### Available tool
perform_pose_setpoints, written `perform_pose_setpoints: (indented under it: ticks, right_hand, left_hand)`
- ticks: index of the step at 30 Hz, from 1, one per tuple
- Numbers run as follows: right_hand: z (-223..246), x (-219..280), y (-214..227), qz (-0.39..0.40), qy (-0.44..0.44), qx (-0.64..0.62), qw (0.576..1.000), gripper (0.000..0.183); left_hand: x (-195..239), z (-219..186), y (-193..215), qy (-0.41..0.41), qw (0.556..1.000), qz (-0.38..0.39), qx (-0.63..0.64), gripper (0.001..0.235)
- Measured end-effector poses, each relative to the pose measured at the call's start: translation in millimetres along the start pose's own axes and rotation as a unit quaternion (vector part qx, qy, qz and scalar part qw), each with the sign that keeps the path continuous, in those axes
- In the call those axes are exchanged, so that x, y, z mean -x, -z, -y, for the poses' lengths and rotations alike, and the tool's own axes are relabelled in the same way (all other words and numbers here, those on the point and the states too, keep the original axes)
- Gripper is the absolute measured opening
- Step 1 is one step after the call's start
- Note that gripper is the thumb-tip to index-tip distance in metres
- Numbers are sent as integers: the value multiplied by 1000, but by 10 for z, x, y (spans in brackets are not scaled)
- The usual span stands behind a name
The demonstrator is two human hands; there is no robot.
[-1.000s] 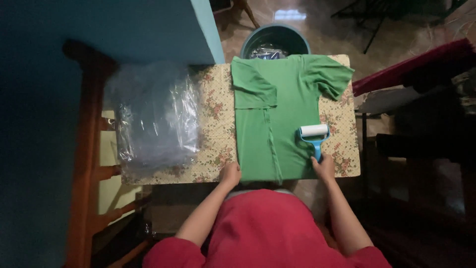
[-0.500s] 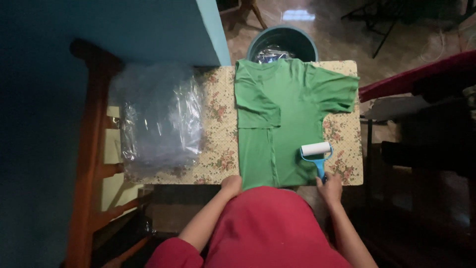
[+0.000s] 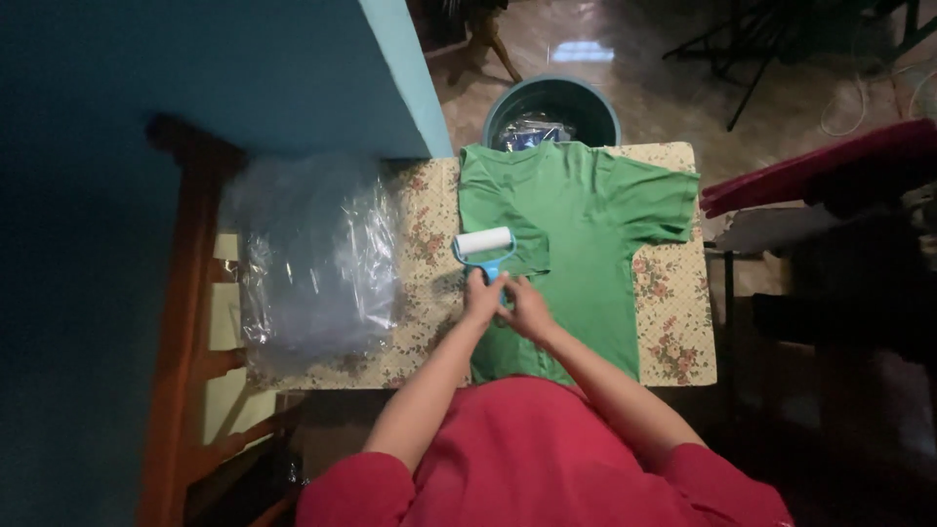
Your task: The person uses a lint roller on a green t-shirt laid on a table, then folds the shirt and places it into a clear plastic bag. The person smooths the shirt and bag during the process.
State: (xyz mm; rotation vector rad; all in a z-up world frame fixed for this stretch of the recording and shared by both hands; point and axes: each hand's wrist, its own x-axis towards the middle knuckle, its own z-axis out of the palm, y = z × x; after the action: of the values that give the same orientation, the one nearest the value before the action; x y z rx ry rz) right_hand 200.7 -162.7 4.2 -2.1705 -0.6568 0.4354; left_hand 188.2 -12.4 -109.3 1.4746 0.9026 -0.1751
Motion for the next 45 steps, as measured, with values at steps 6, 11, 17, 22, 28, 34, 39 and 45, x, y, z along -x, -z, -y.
perform_pose_setpoints:
  ticks: [6, 11, 17, 22, 28, 34, 39, 45]
  right_hand:
    - [-992, -431, 479, -184, -143, 92, 968, 46]
    - [-1939, -367, 1510, -383, -263, 131, 876, 58]
    - [-2769, -453, 2021, -357, -435, 126, 817, 79]
    - [-3738, -500, 1926, -352, -418, 109, 830, 64]
    - [-4015, -386, 1970, -414, -413, 54, 809, 17]
    - [-3383, -569, 2009, -561, -219, -5, 798, 14]
    - [-2058, -913, 1845, -465, -41, -22, 884, 16]
    - [-1307, -1007, 1314, -255, -45, -16, 966, 18]
  left_hand:
    - [80, -663, 659, 6, 982, -155, -106, 21]
    - [-404, -336, 1099, -4, 965, -214, -154, 21]
    - [-175, -493, 1150, -9, 954, -233, -190, 37]
    - [60, -698, 978, -5, 934, -268, -237, 45]
    - [252, -993, 667, -213, 852, -375, -297, 73]
    - [-177, -1353, 120, -409, 861, -161, -257, 33]
    - [-129, -1998, -765, -359, 880, 240, -196, 48]
    - [-419, -2072, -1629, -245, 888, 367, -127, 46]
